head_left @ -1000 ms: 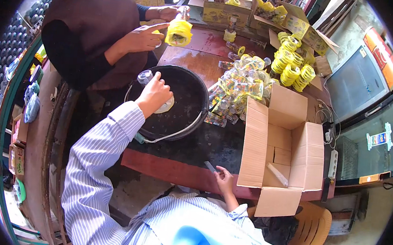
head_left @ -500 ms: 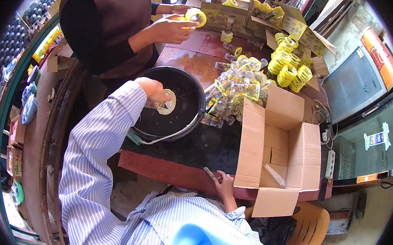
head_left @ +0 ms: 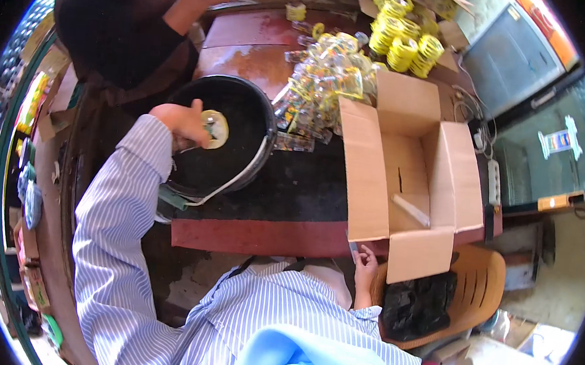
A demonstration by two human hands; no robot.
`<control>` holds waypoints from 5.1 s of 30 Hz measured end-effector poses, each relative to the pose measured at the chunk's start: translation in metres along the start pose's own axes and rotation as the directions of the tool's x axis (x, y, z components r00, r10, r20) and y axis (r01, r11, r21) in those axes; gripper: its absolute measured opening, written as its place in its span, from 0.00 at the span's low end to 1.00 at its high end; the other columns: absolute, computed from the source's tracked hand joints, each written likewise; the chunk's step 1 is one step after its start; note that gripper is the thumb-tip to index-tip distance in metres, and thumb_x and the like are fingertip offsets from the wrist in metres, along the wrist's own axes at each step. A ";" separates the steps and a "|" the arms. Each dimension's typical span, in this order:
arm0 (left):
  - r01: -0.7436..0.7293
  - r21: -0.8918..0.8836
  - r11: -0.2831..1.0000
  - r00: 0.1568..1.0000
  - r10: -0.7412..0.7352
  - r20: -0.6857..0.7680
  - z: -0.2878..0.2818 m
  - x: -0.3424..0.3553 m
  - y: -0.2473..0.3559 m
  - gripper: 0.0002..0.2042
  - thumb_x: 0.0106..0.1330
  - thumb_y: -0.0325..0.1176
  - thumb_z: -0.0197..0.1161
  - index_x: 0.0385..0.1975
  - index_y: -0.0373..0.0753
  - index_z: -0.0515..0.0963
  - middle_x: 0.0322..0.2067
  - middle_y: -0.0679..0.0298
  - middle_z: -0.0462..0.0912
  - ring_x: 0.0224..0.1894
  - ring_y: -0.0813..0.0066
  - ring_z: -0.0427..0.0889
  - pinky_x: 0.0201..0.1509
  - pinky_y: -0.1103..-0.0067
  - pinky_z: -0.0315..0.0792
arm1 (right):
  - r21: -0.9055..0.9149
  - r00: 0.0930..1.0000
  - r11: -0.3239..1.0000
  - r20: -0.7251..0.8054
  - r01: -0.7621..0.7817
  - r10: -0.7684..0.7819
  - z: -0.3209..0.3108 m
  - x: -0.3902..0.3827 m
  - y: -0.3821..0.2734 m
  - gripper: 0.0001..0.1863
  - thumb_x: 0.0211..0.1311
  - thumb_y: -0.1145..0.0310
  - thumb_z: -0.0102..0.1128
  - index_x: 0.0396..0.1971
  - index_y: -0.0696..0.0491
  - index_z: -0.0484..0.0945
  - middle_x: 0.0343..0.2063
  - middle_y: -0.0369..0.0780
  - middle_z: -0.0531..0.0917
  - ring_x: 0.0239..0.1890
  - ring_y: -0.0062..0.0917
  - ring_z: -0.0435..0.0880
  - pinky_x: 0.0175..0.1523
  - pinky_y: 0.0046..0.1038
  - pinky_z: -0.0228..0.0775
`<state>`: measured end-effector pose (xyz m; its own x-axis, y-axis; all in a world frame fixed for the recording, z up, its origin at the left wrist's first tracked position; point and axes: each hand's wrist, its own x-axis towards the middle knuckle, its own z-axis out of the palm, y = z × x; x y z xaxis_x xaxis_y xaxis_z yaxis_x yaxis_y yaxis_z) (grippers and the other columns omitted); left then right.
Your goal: The person cleans plastic bottles and yellow lids in a bucket of water, then stacks the lids together by hand.
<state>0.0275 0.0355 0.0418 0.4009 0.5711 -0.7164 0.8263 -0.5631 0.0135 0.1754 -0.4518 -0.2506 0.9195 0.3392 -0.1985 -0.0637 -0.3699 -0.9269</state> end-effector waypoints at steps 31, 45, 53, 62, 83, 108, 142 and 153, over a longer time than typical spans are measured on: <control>0.067 0.092 0.993 0.793 0.003 -0.609 0.051 -0.023 -0.024 0.20 0.45 0.36 0.69 0.38 0.39 0.73 0.33 0.53 0.80 0.40 0.54 0.79 0.44 0.66 0.73 | 0.214 0.739 0.968 -0.672 0.131 0.049 -0.233 0.166 0.057 0.20 0.52 0.64 0.66 0.40 0.62 0.75 0.32 0.38 0.79 0.32 0.20 0.76 0.37 0.20 0.69; 0.083 0.293 0.953 0.689 0.158 -0.707 0.072 -0.047 0.002 0.26 0.36 0.31 0.72 0.40 0.43 0.72 0.37 0.62 0.79 0.41 0.59 0.77 0.43 0.68 0.73 | 0.075 0.815 0.996 -0.580 0.053 0.000 -0.252 0.209 0.094 0.15 0.53 0.66 0.65 0.38 0.59 0.78 0.28 0.38 0.81 0.30 0.20 0.77 0.36 0.20 0.69; 0.004 0.239 0.971 0.638 0.181 -0.748 0.077 -0.047 0.013 0.27 0.33 0.29 0.72 0.39 0.43 0.72 0.35 0.62 0.78 0.39 0.59 0.78 0.41 0.67 0.73 | -0.488 0.749 0.836 -0.645 -0.252 -0.151 -0.256 0.193 0.064 0.20 0.48 0.52 0.64 0.34 0.53 0.81 0.29 0.39 0.84 0.33 0.29 0.82 0.37 0.29 0.72; -0.053 0.123 0.991 0.750 0.120 -0.650 0.067 -0.050 0.009 0.21 0.41 0.40 0.71 0.36 0.41 0.76 0.36 0.57 0.80 0.40 0.57 0.79 0.43 0.68 0.73 | -0.679 0.730 0.733 -0.479 0.045 -0.488 -0.251 0.147 0.048 0.27 0.50 0.54 0.61 0.45 0.58 0.74 0.39 0.49 0.78 0.42 0.42 0.76 0.45 0.39 0.69; -0.733 -0.517 -0.442 0.653 -0.244 -0.717 0.117 0.000 0.043 0.17 0.67 0.43 0.51 0.48 0.38 0.65 0.36 0.58 0.76 0.35 0.69 0.78 0.38 0.72 0.75 | -0.662 0.714 0.507 0.062 0.553 -0.698 -0.098 0.097 -0.106 0.32 0.58 0.51 0.53 0.60 0.51 0.62 0.61 0.52 0.56 0.63 0.47 0.54 0.65 0.47 0.42; -0.750 -0.535 -0.389 0.651 -0.289 -0.702 0.142 0.022 0.049 0.21 0.68 0.46 0.47 0.55 0.41 0.63 0.40 0.58 0.75 0.37 0.69 0.77 0.39 0.73 0.74 | -0.507 0.471 0.111 0.669 0.855 -0.575 -0.143 0.118 -0.093 0.14 0.49 0.71 0.50 0.36 0.50 0.79 0.37 0.39 0.82 0.43 0.30 0.81 0.47 0.33 0.70; -0.838 -0.526 -0.145 0.470 -0.682 -0.560 0.159 -0.001 0.048 0.26 0.64 0.45 0.52 0.58 0.38 0.61 0.52 0.56 0.70 0.44 0.65 0.73 0.42 0.72 0.71 | -0.900 0.260 -0.331 0.405 0.283 -0.877 -0.117 0.581 -0.633 0.36 0.44 0.70 0.65 0.56 0.47 0.60 0.53 0.40 0.68 0.54 0.36 0.68 0.65 0.45 0.49; -0.722 -0.691 0.009 0.399 -0.811 -0.428 0.116 0.012 0.082 0.26 0.64 0.48 0.51 0.59 0.42 0.60 0.51 0.57 0.70 0.43 0.66 0.74 0.38 0.73 0.72 | -0.655 0.487 0.239 0.225 0.717 -0.844 -0.020 0.707 -0.608 0.49 0.40 0.51 0.68 0.64 0.43 0.53 0.61 0.51 0.57 0.64 0.43 0.55 0.67 0.41 0.50</control>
<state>0.0538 -0.0732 -0.0462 -0.3411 0.9400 0.0015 -0.0084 -0.0046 1.0000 0.8720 -0.0038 0.1791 0.4142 0.6722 0.6136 0.8979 -0.4121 -0.1548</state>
